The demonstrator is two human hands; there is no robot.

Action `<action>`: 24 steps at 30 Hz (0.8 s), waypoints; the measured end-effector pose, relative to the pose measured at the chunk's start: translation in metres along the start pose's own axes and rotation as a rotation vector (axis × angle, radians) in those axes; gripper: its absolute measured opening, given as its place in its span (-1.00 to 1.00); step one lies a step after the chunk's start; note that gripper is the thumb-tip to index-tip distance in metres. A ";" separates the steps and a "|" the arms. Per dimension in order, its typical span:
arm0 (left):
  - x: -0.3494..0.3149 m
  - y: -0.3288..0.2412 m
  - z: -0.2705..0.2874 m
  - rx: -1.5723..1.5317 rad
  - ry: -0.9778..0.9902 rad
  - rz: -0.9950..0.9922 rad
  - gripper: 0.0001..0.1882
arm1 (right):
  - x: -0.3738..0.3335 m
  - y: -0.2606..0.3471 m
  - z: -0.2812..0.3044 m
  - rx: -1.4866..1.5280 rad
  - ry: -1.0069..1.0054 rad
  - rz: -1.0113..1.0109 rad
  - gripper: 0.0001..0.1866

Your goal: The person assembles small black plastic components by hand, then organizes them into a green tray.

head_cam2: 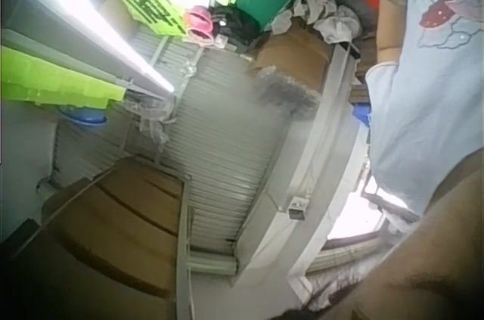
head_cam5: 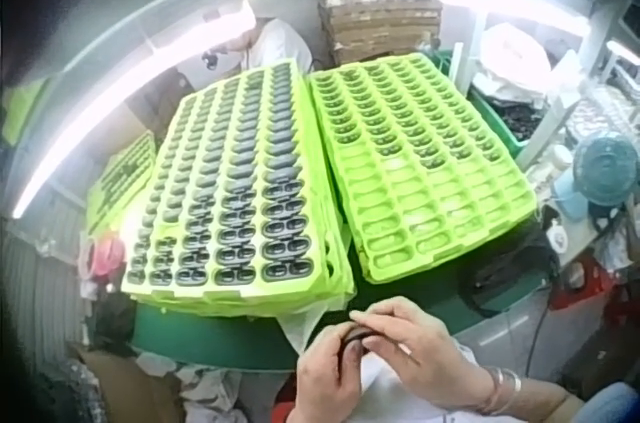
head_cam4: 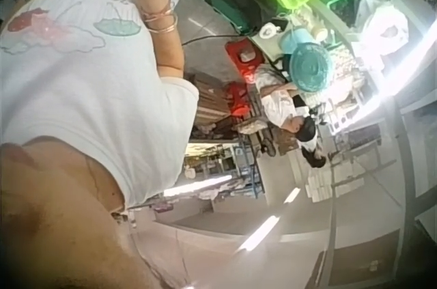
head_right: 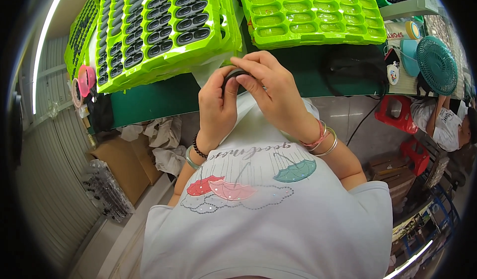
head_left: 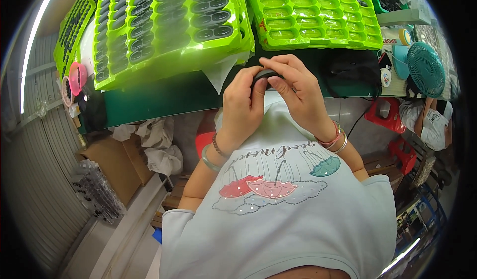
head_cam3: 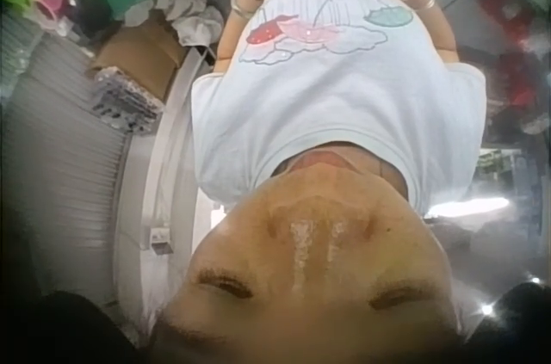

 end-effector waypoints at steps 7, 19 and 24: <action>-0.015 -0.007 -0.006 0.118 0.051 -0.028 -0.86 | -0.011 -0.005 -0.001 -0.039 0.118 -0.049 -0.82; -0.011 0.023 -0.008 -0.374 0.205 0.445 -0.73 | -0.007 -0.050 0.002 0.387 -0.081 -0.425 -0.87; -0.004 0.029 0.010 -0.348 0.135 0.410 -0.73 | 0.003 -0.050 -0.004 0.362 0.040 -0.445 -0.83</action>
Point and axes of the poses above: each hand's wrist, its own x-axis towards the middle knuckle, its own z-axis out of the back of the hand, y = z × x, the point moved 8 cm from there along x, towards the middle knuckle, and after that the axes turned 2 degrees about -y, right-handed, at the moved point
